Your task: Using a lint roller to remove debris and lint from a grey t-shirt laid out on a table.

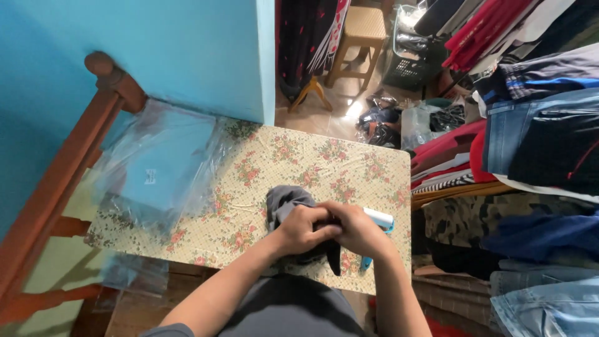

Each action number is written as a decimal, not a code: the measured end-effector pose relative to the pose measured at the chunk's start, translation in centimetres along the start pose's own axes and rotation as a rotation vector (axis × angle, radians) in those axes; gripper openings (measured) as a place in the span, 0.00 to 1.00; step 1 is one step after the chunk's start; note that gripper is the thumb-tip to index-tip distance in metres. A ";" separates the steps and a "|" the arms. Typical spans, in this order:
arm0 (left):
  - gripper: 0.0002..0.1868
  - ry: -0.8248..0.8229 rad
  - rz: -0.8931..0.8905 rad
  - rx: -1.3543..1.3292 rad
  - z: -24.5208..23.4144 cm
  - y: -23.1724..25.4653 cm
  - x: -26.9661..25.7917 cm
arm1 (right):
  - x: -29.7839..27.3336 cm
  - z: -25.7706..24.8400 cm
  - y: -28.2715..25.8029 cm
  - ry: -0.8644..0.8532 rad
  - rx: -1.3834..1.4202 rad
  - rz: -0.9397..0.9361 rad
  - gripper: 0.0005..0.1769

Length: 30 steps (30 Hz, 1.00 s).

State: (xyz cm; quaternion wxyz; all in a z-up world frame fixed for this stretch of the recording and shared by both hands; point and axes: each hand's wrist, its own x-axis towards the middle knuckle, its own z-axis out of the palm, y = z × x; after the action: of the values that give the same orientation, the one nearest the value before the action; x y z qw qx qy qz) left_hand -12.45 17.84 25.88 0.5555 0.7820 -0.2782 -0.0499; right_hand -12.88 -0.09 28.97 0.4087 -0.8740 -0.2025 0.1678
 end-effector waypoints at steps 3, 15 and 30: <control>0.19 -0.008 -0.066 -0.139 -0.5 0.8 -0.6 | -0.1 0.6 0.4 0.106 0.031 0.065 0.17; 0.37 -0.274 -0.312 0.151 0.1 -2.8 -1.9 | -0.1 1.6 2.0 0.248 -0.064 0.173 0.17; 0.08 -0.105 -0.342 -0.088 -4.1 -5.3 -1.5 | -1.8 0.5 1.3 0.303 -0.295 0.032 0.38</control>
State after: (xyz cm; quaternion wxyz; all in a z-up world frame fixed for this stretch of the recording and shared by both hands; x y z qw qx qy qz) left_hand -10.09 23.25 22.29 0.5572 0.7893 -0.1673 -0.1965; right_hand -14.35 -1.38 27.90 0.2994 -0.9427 -0.1473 0.0094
